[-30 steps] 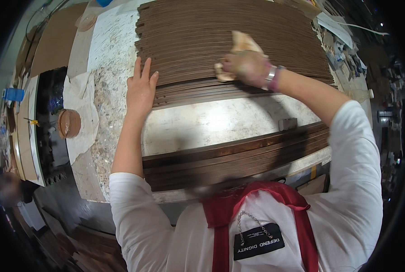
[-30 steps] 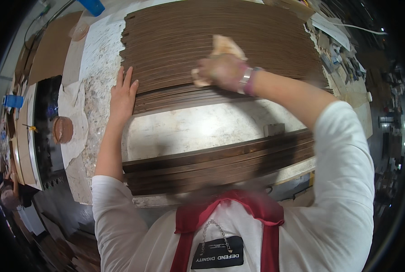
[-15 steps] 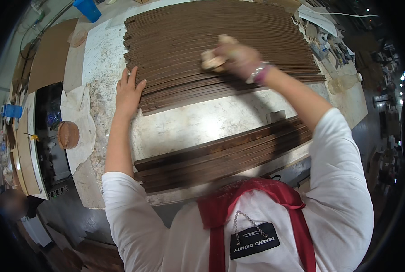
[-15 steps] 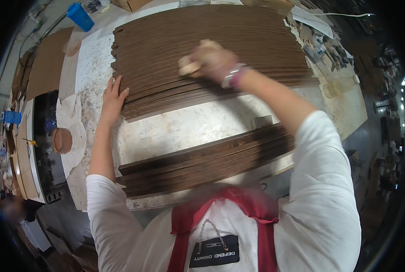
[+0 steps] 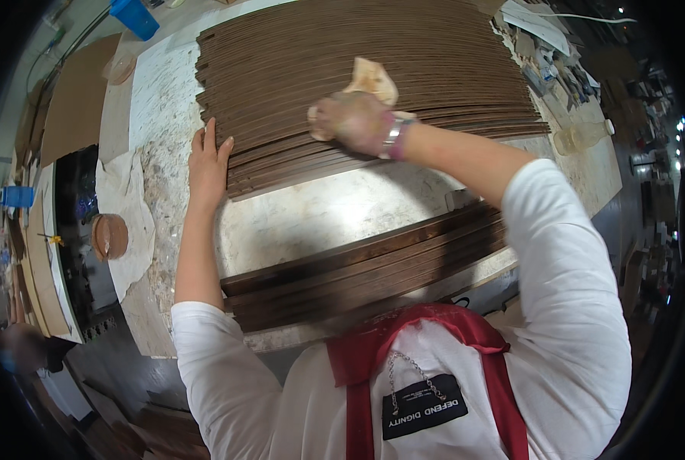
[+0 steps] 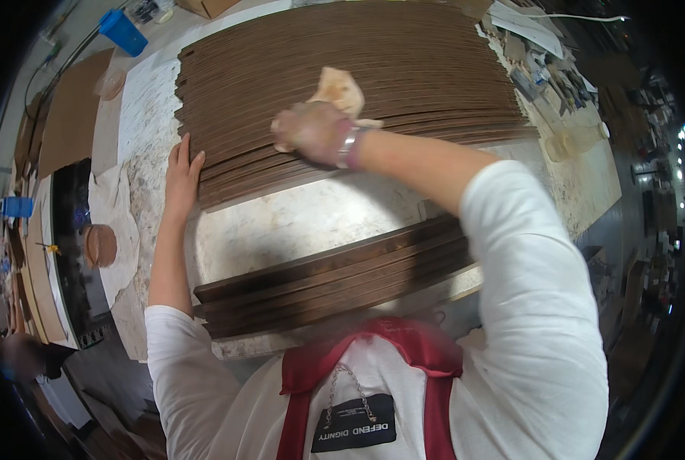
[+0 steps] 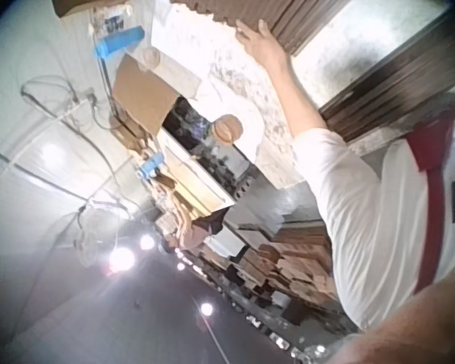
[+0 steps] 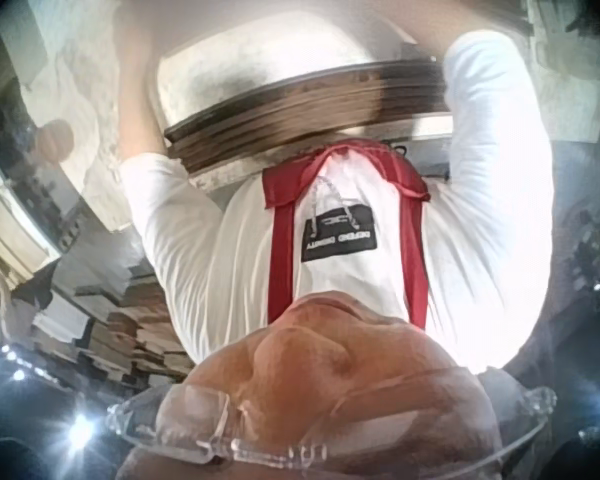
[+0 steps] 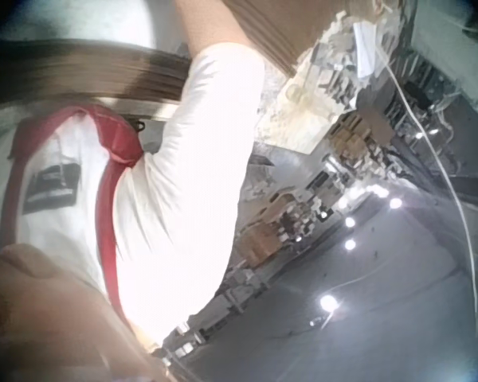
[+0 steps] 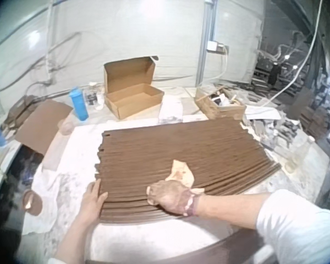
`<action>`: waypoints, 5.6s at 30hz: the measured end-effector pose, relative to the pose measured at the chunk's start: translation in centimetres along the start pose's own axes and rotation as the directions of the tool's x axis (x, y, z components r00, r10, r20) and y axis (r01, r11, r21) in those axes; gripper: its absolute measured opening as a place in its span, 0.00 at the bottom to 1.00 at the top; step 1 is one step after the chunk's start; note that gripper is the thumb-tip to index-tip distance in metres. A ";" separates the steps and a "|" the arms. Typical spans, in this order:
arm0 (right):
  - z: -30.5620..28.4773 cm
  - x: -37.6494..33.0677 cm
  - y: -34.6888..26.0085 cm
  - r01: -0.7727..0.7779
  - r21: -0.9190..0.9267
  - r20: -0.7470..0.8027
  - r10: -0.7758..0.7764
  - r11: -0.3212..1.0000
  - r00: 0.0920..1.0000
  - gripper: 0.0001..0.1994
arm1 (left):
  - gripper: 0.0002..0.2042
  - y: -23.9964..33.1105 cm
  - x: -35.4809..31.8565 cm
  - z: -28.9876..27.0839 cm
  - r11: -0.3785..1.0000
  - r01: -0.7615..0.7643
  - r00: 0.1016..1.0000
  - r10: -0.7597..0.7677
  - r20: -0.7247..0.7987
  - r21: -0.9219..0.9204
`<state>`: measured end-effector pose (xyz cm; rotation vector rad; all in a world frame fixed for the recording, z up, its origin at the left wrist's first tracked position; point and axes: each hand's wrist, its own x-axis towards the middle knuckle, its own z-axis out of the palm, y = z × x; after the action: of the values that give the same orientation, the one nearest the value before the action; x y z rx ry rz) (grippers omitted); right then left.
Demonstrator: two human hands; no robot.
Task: The person wipes wood panels with a cloth and a liquid from a bottle, handling the panels and moving them on the workbench.
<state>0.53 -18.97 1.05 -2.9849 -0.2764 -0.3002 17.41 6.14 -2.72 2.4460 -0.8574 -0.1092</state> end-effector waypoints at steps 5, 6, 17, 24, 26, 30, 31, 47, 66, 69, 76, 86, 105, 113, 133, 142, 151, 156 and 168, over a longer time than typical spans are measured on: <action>-1.6 -0.1 1.4 -0.085 0.040 0.030 0.084 0.996 0.996 0.07 | 0.25 -1.1 -0.6 0.2 0.997 -0.076 0.994 0.077 -0.077 0.014; -2.2 -2.2 3.4 -0.081 0.034 -0.028 0.082 0.996 0.996 0.06 | 0.24 -1.1 -0.9 0.0 0.996 -0.090 0.991 0.090 -0.096 0.003; -0.8 1.8 -0.9 -0.080 0.031 0.027 0.080 0.996 0.996 0.04 | 0.24 -0.2 -0.6 -0.1 0.993 -0.077 0.995 0.082 -0.059 0.085; -4.1 -6.9 5.8 -0.177 -0.088 0.010 0.178 0.980 0.984 0.04 | 0.25 -0.5 -0.7 0.5 0.989 -0.080 0.991 0.092 -0.095 0.126; -2.3 -5.3 4.4 -0.145 -0.139 -0.032 0.142 0.980 0.989 0.03 | 0.25 -0.4 -0.7 0.9 0.985 -0.085 0.992 0.098 -0.082 0.148; -1.8 -0.8 0.6 -0.148 -0.029 0.022 0.149 0.988 0.989 0.04 | 0.25 -0.7 -0.6 0.4 0.985 -0.087 0.993 0.097 -0.062 0.148; -2.1 -1.1 0.9 -0.138 -0.017 0.034 0.139 0.990 0.990 0.05 | 0.25 -0.7 -0.7 0.2 0.987 -0.086 0.994 0.094 -0.057 0.135; 2.3 9.0 -7.3 -0.167 0.036 0.104 0.163 0.985 0.981 0.06 | 0.25 -0.6 0.1 0.3 0.988 -0.102 0.994 0.106 -0.030 0.117; 2.9 6.7 -5.1 0.002 0.104 -0.070 0.005 0.995 0.998 0.05 | 0.24 -1.5 -0.6 0.5 0.994 -0.071 0.995 0.076 -0.058 0.088; -0.3 4.9 -5.5 -0.147 -0.032 0.075 0.149 0.989 0.986 0.05 | 0.24 -0.5 -1.0 0.4 0.992 -0.065 0.995 0.073 -0.074 0.103; 2.5 10.7 -10.4 -0.246 0.040 0.137 0.239 0.968 0.961 0.08 | 0.23 -0.5 -0.8 0.6 0.989 -0.092 0.994 0.098 -0.045 0.113; 1.6 -2.9 2.4 -0.293 -0.030 -0.139 0.286 0.956 0.948 0.05 | 0.24 0.4 -0.4 0.4 0.990 -0.034 0.999 0.037 -0.021 0.135; -9.7 -13.9 11.3 -0.753 -0.163 0.071 0.769 0.637 0.635 0.13 | 0.25 1.7 -0.7 -0.4 0.877 -0.142 0.975 0.203 -0.085 0.459; -2.0 -2.9 1.6 -0.475 -0.012 -0.008 0.475 0.880 0.880 0.07 | 0.25 0.5 0.9 1.7 0.903 -0.146 0.983 0.180 -0.047 0.404; -4.0 -4.2 4.3 -0.472 -0.238 0.185 0.517 0.849 0.836 0.09 | 0.26 3.1 0.3 0.0 0.936 -0.001 0.999 -0.018 0.048 0.353; -4.1 -4.7 5.6 -0.430 -0.283 0.226 0.495 0.857 0.839 0.10 | 0.26 1.9 0.6 0.6 0.927 -0.063 0.996 0.079 -0.028 0.371; -5.5 -8.5 8.7 -0.681 -0.319 0.138 0.743 0.659 0.654 0.16 | 0.27 2.9 0.9 1.0 0.929 -0.053 0.998 0.058 -0.002 0.366; -1.0 0.8 -0.5 -0.414 -0.210 0.157 0.449 0.885 0.880 0.08 | 0.27 2.4 0.7 0.8 0.925 -0.049 0.999 0.054 -0.001 0.377; -9.8 -8.9 10.4 -0.750 -0.310 0.273 0.810 0.585 0.519 0.19 | 0.27 3.8 0.8 0.1 0.856 -0.070 0.997 0.078 0.006 0.512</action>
<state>-7.87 -32.01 7.58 -2.8900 1.1249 0.4075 15.92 3.18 -0.78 2.8924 -1.0835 0.1938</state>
